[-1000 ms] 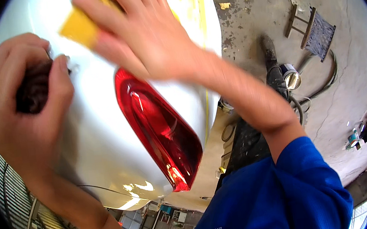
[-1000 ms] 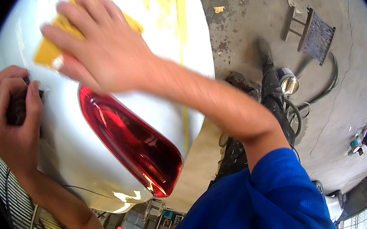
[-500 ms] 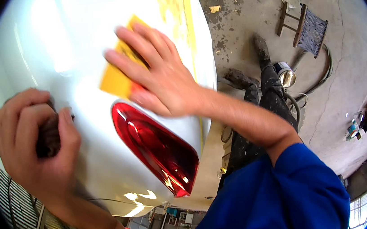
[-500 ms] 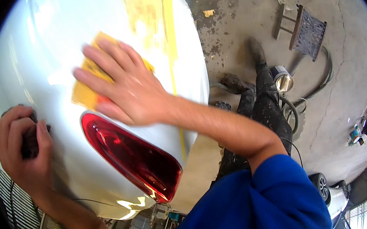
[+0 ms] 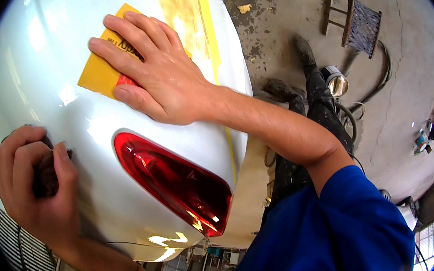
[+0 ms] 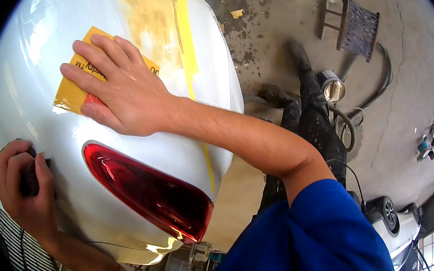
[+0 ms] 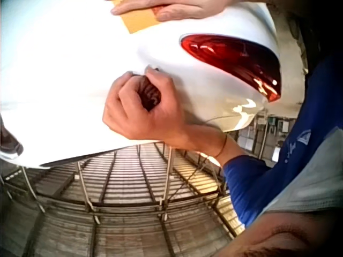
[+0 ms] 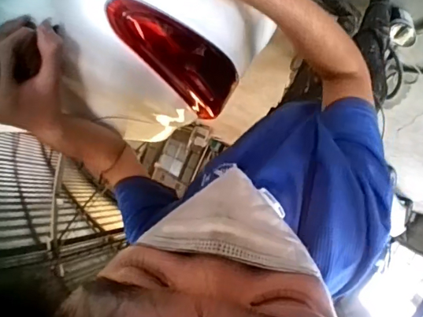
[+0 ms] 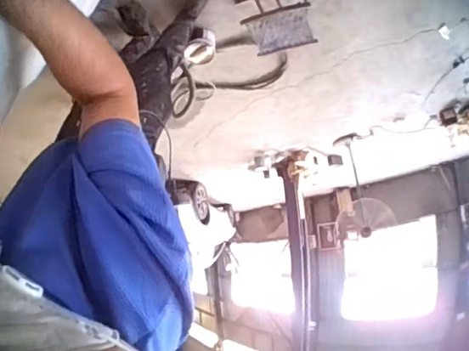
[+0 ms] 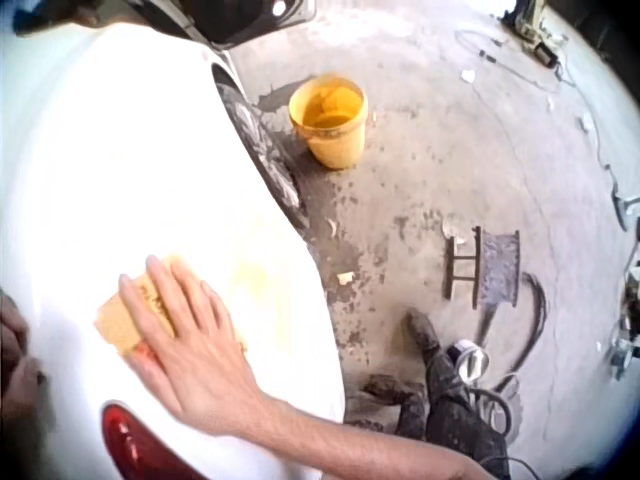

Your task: The person sands the rear quarter panel of a white car using a sanding block and a cloth. They repeatedly dip the sanding block into a yellow bucket of water and wipe the panel while working around the taillight and wheel arch.

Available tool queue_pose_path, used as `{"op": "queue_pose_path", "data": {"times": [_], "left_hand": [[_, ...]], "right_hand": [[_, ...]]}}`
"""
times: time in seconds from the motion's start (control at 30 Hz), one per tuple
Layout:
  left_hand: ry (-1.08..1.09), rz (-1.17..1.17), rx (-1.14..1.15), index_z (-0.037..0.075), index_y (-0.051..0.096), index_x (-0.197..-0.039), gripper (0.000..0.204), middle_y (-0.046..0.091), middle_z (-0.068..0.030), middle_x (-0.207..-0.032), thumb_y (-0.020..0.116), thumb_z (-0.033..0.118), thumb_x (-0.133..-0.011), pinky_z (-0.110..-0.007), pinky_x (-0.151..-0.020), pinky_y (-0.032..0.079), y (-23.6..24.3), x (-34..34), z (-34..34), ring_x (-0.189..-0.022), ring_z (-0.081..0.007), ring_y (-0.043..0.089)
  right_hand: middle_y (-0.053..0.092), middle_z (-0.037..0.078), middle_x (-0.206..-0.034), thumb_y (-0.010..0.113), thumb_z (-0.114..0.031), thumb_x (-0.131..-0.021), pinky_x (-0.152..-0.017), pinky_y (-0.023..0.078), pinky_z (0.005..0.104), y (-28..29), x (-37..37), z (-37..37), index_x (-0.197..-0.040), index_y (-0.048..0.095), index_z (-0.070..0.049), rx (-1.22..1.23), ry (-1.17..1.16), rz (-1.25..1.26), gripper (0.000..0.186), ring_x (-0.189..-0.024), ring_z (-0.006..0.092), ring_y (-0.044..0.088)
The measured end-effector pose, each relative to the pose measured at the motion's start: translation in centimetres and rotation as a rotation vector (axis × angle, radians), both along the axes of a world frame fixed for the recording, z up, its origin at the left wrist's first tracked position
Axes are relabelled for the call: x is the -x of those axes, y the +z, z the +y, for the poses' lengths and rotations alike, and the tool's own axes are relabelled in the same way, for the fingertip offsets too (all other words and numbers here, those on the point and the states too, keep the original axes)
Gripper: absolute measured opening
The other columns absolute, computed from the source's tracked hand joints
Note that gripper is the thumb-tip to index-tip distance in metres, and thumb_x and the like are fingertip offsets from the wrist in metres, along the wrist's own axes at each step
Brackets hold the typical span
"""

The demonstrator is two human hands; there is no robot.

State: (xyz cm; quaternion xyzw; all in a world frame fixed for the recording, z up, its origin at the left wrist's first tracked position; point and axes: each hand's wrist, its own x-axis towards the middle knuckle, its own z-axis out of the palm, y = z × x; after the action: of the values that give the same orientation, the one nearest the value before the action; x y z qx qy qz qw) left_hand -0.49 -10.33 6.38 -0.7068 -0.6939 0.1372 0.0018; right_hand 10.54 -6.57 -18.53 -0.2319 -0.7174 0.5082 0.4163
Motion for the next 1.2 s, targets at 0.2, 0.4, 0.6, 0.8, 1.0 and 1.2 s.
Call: {"op": "queue_pose_path", "data": {"times": [0.2,0.4,0.6,0.8,1.0,1.2], "left_hand": [[0.014,-0.016,-0.05,0.001,0.062,-0.086,0.018,0.07,-0.0107,-0.106,0.076,-0.006,-0.078,-0.029,-0.071,0.05,-0.4,-0.5,0.0,-0.09,-0.0216,0.061],[0.05,-0.003,-0.027,0.004,0.061,-0.081,0.02,0.069,-0.0089,-0.101,0.078,-0.002,-0.071,-0.034,-0.081,0.049,0.6,-1.2,0.3,-0.092,-0.0249,0.062],[0.028,0.007,-0.123,0.006,0.06,-0.077,0.021,0.069,-0.0064,-0.095,0.078,0.003,-0.067,-0.038,-0.085,0.048,0.0,-1.2,1.0,-0.092,-0.0276,0.061],[0.033,0.063,-0.122,0.013,0.062,-0.075,0.021,0.07,0.0023,-0.096,0.08,0.01,-0.066,-0.037,-0.083,0.045,1.0,-0.2,0.8,-0.092,-0.0225,0.063],[0.055,0.034,-0.148,0.015,0.063,-0.074,0.021,0.068,0.0042,-0.094,0.081,0.011,-0.064,-0.039,-0.082,0.045,2.0,0.2,1.4,-0.092,-0.023,0.062],[0.036,-0.009,-0.138,0.015,0.063,-0.076,0.021,0.067,0.004,-0.095,0.082,0.012,-0.066,-0.041,-0.082,0.045,2.6,0.3,1.4,-0.092,-0.0231,0.061]], "right_hand": [[0.053,0.028,-0.143,0.053,-0.042,-0.098,-0.116,0.03,0.0547,-0.4,8.8,9.2,-0.138,0.058,0.0,0.203,-0.245,0.068,0.058,-0.135,0.0441,0.045],[0.049,0.036,-0.144,0.053,-0.043,-0.097,-0.119,0.028,0.0524,2.4,6.4,3.0,-0.14,0.044,0.019,0.02,-0.292,0.091,0.076,-0.14,0.0443,0.041],[0.046,0.034,-0.146,0.053,-0.042,-0.098,-0.12,0.027,0.0508,3.6,11.8,12.5,-0.14,0.042,0.018,0.106,-0.21,0.074,0.074,-0.139,0.0464,0.041],[0.043,0.035,-0.151,0.054,-0.039,-0.1,-0.122,0.024,0.0539,3.2,7.3,6.0,-0.147,0.039,0.016,-0.02,-0.119,0.067,0.073,-0.144,0.048,0.036],[0.036,0.035,-0.157,0.049,-0.041,-0.102,-0.124,0.021,0.0528,5.5,9.3,9.1,-0.15,0.034,0.016,0.017,-0.104,-0.044,0.076,-0.15,0.047,0.03],[0.032,0.034,-0.16,0.051,-0.038,-0.103,-0.125,0.021,0.0547,7.0,8.4,7.4,-0.154,0.031,0.014,-0.011,-0.046,-0.051,0.076,-0.152,0.0494,0.026]]}}
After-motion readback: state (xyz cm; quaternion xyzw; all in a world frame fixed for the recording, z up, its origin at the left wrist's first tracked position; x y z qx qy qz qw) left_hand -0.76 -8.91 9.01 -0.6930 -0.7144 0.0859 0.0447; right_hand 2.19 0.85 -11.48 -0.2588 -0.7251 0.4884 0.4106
